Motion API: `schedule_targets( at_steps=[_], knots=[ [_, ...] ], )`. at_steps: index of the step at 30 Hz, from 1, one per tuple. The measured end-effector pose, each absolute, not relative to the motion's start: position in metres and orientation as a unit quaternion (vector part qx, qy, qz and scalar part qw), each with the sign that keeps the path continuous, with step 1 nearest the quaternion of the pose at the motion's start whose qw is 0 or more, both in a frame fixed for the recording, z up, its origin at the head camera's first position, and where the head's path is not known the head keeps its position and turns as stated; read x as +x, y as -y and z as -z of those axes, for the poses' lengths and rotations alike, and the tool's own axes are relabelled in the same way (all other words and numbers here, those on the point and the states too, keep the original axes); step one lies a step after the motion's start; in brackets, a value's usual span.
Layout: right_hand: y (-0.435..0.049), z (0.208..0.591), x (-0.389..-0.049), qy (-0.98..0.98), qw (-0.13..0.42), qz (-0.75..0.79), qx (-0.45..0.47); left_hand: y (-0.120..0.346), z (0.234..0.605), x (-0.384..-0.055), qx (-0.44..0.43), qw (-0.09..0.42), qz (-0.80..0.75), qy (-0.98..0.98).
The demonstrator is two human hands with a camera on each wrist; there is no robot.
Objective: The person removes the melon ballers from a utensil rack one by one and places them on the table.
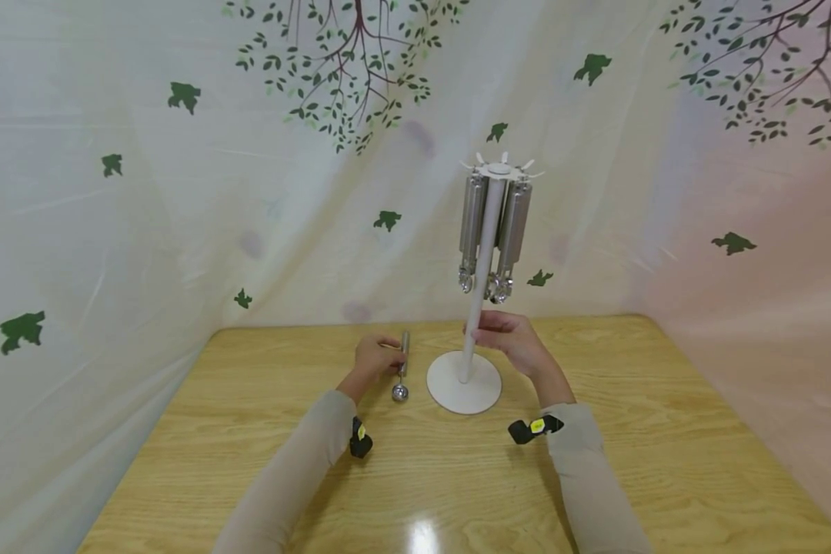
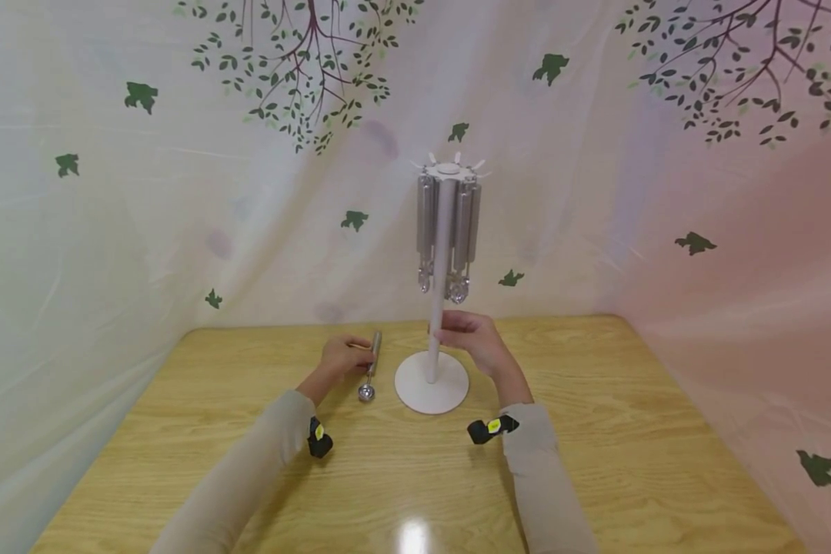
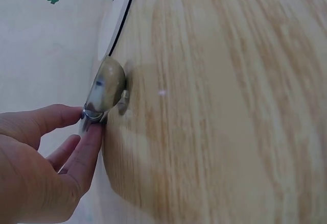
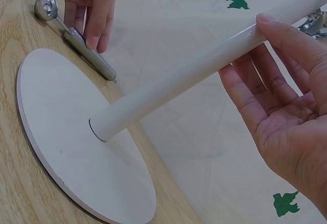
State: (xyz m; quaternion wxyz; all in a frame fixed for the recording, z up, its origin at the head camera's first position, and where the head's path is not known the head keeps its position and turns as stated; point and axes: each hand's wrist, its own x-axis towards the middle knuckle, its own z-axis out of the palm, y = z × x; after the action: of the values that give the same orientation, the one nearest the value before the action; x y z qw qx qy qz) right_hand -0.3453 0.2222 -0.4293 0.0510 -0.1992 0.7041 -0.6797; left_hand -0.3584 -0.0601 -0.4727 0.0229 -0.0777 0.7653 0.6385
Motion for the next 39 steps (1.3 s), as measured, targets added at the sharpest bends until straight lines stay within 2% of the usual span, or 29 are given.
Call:
schedule_targets(
  at_steps=[6, 19, 39],
  knots=[
    [-0.222, 0.429, -0.345, -0.700, 0.053, 0.683, -0.199, 0.057, 0.472, -0.354, -0.054, 0.005, -0.603, -0.796],
    [-0.223, 0.434, -0.346, -0.691, 0.044, 0.691, -0.207, 0.059, 0.475, -0.352, -0.004, 0.032, -0.570, -0.821],
    [-0.222, 0.434, -0.345, -0.690, 0.042, 0.688, -0.223, 0.083, 0.479, -0.360, 0.027, 0.146, -0.628, -0.764]
  ],
)
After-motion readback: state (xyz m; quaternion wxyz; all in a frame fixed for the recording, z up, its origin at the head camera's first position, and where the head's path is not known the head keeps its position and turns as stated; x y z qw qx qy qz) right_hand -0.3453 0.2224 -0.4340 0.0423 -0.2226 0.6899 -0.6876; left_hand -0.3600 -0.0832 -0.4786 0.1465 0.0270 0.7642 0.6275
